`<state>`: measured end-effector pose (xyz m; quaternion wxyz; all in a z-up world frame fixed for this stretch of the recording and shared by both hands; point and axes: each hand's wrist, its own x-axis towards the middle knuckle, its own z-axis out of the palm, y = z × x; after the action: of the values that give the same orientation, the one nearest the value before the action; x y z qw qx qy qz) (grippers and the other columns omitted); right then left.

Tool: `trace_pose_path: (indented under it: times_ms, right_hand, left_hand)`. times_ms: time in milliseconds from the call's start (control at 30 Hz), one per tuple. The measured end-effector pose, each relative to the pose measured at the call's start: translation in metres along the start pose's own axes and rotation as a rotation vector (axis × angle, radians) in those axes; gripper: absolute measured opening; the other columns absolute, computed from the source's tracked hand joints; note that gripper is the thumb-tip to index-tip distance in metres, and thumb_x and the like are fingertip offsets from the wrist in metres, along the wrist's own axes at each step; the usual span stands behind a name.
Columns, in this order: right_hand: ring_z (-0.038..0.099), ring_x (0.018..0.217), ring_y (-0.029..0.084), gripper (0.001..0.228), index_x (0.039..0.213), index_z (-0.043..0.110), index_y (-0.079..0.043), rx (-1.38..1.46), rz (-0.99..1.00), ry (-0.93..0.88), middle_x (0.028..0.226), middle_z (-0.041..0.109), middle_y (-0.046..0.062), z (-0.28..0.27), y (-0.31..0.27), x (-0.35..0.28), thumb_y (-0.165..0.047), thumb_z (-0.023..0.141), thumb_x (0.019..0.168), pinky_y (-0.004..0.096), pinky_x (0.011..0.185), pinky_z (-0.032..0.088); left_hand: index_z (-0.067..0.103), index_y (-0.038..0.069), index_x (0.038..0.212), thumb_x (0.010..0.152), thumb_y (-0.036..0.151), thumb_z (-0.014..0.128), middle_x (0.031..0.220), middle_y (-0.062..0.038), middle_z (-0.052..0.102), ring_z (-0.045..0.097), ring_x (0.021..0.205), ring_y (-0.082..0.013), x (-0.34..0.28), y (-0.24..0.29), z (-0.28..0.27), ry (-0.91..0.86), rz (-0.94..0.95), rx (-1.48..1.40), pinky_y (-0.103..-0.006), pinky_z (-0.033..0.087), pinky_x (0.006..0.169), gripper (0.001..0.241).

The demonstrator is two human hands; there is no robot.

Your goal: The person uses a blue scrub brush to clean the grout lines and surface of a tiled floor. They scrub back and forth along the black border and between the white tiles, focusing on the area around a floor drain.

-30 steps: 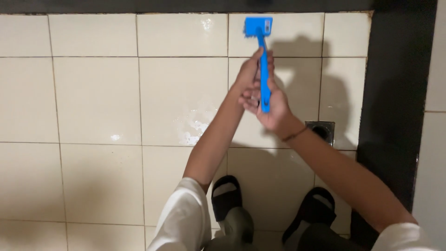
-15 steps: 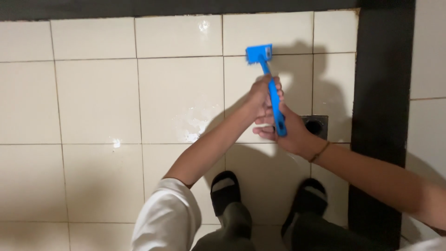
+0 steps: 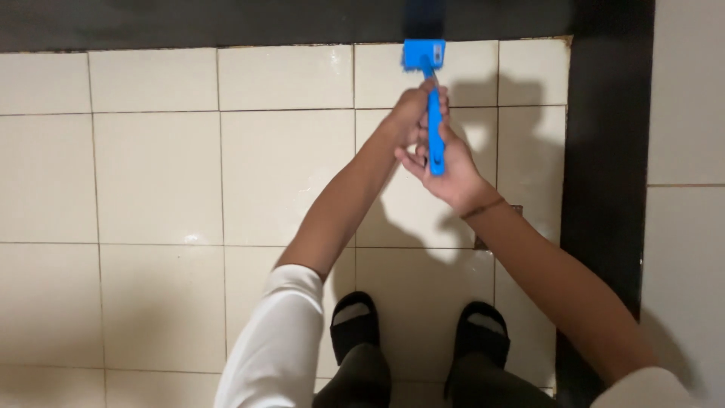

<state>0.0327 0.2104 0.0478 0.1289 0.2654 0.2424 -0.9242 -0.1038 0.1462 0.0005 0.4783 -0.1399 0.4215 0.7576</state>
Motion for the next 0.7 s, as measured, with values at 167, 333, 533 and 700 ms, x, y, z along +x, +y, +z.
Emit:
trace_pose_path:
  times_ms: [167, 333, 533, 700]
  right_hand:
    - [0.065, 0.078, 0.02, 0.042, 0.115, 0.057, -0.01, 0.06, 0.009, -0.019, 0.085, 0.057, 0.002, 0.012, -0.011, -0.002, -0.05, 0.042, 0.112, 0.047, 0.103, 0.058]
    - [0.052, 0.066, 0.012, 0.038, 0.114, 0.057, -0.01, 0.097, 0.018, 0.043, 0.082, 0.065, 0.001, 0.023, 0.0, -0.05, -0.045, 0.042, 0.112, 0.045, 0.103, 0.059]
    - [0.065, 0.075, 0.025, 0.042, 0.106, 0.059, -0.01, 0.013, 0.11, 0.245, 0.059, 0.048, 0.001, 0.002, 0.026, -0.095, -0.049, 0.043, 0.108, 0.049, 0.096, 0.059]
    - [0.069, 0.083, 0.031, 0.044, 0.102, 0.057, -0.014, -0.052, 0.09, 0.219, 0.059, 0.049, 0.001, 0.003, 0.019, -0.083, -0.053, 0.038, 0.107, 0.048, 0.086, 0.056]
  left_hand:
    - [0.063, 0.002, 0.105, 0.108, 0.038, 0.044, 0.075, -0.006, 0.064, 0.061, 0.062, -0.0179, 0.025, -0.003, -0.011, 0.006, 0.01, -0.026, -0.0325, 0.057, 0.057, 0.041]
    - [0.062, 0.001, 0.113, 0.109, 0.038, 0.043, 0.077, -0.006, 0.063, 0.061, 0.063, -0.0186, -0.004, -0.037, -0.008, -0.098, 0.007, -0.119, -0.0322, 0.058, 0.058, 0.042]
    - [0.055, 0.004, 0.131, 0.108, 0.042, 0.039, 0.087, -0.003, 0.063, 0.063, 0.071, -0.0163, -0.081, -0.07, 0.013, -0.067, -0.079, -0.166, -0.0289, 0.057, 0.057, 0.047]
    - [0.051, 0.012, 0.139, 0.103, 0.037, 0.053, 0.094, 0.001, 0.066, 0.065, 0.082, -0.0135, -0.123, -0.045, 0.042, -0.023, -0.134, -0.03, -0.0308, 0.06, 0.067, 0.044]
